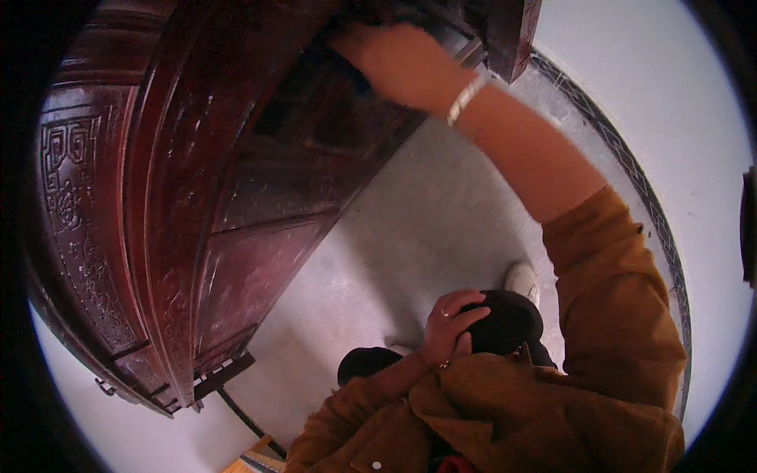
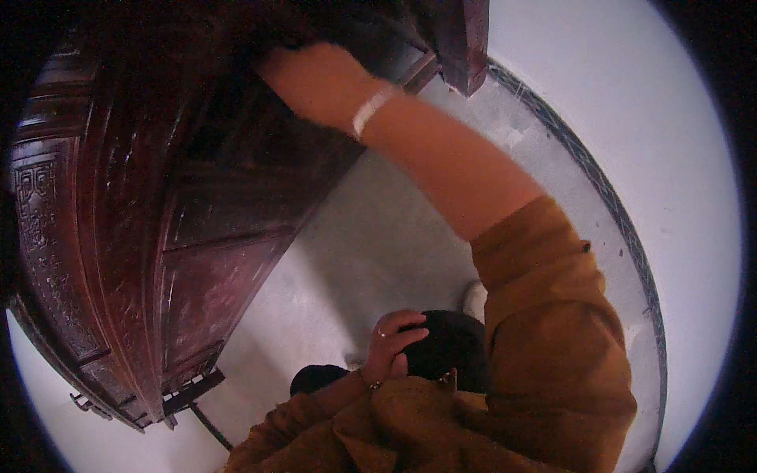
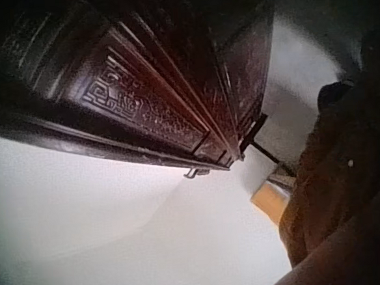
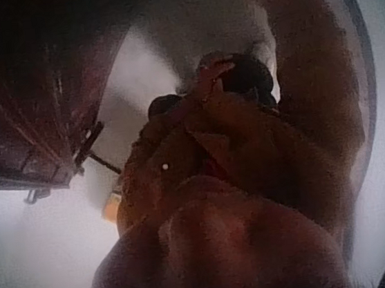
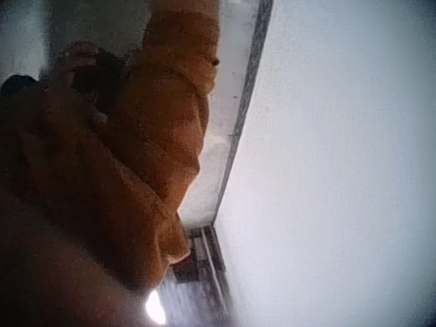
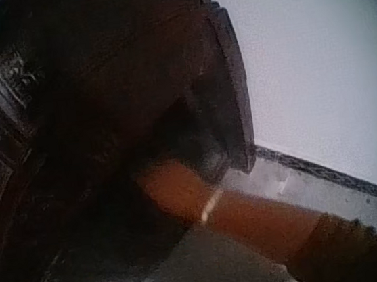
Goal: The person wipes a dark wooden cabinet with a blue cloth, then moves to wipe a dark leather chair. The person uses the cloth to clean the surfaces of both items.
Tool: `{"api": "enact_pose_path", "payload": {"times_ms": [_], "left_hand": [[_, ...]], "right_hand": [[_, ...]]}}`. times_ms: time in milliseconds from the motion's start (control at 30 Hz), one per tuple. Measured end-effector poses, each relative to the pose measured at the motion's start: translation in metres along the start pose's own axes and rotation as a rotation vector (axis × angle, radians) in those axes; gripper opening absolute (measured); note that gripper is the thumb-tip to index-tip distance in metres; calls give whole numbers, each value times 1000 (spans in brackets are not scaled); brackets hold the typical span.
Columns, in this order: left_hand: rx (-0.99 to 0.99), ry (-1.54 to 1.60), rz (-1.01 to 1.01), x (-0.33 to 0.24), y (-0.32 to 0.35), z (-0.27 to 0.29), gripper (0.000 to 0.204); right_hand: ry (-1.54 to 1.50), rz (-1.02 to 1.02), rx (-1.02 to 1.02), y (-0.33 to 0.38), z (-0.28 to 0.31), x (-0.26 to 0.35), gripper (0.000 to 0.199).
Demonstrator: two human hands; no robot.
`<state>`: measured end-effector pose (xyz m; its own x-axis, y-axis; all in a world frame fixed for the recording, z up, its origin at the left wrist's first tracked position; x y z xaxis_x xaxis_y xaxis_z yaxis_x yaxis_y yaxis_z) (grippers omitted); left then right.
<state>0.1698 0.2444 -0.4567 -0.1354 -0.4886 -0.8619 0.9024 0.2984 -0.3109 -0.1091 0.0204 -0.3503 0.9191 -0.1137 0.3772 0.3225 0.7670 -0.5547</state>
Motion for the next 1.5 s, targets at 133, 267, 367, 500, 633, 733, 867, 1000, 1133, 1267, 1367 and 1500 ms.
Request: {"api": "enact_pose_path", "payload": {"times_ms": [133, 267, 367, 500, 633, 733, 867, 1000, 1133, 1267, 1367, 1500], "left_hand": [[-8, -2, -12, -2, 1, -1, 37], [14, -7, 10, -3, 4, -2, 38], [31, -45, -7, -4, 3, -1, 38], [48, -36, -5, -2, -2, -2, 36], [8, 3, -1, -1, -7, -1, 36], [52, -8, 3, -1, -8, -4, 37], [56, -7, 1, -1, -5, -2, 36], [50, -4, 20, 1, 2, -1, 36], [21, 11, 19, 2, 4, 1, 37], [45, -10, 8, 1, 3, 0, 38], [24, -3, 3, 0, 1, 2, 38], [10, 10, 30, 1, 1, 2, 41]], "right_hand": [[-234, -66, -279, 27, -10, -4, 38], [-383, -44, -316, 52, -16, 6, 30], [-318, 80, -296, 58, -9, 27, 27], [-113, 22, -21, 30, -9, 50, 29], [119, 50, 348, -7, -22, 67, 31], [115, 22, 576, -10, -31, 66, 33], [-190, -27, 73, 16, -14, 58, 36], [-362, -33, -78, 52, -10, 43, 40], [-333, -19, -131, 62, 1, 35, 40], [-106, 12, 33, 41, -4, 44, 35], [92, 37, 145, 14, -15, 56, 31], [85, -4, 183, 6, -20, 58, 28]]}}
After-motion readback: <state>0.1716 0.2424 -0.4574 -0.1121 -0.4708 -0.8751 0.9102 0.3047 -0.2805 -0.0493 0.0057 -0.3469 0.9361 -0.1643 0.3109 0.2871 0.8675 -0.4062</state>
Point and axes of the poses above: each hand's wrist, its own y-axis away from the middle knuckle, its own z-axis out of the back of the hand, x = y × z, the point moved 6 cm from there along -y, towards the middle knuckle, and after that the axes turned 11 degrees about -z, right-handed, at the moved point
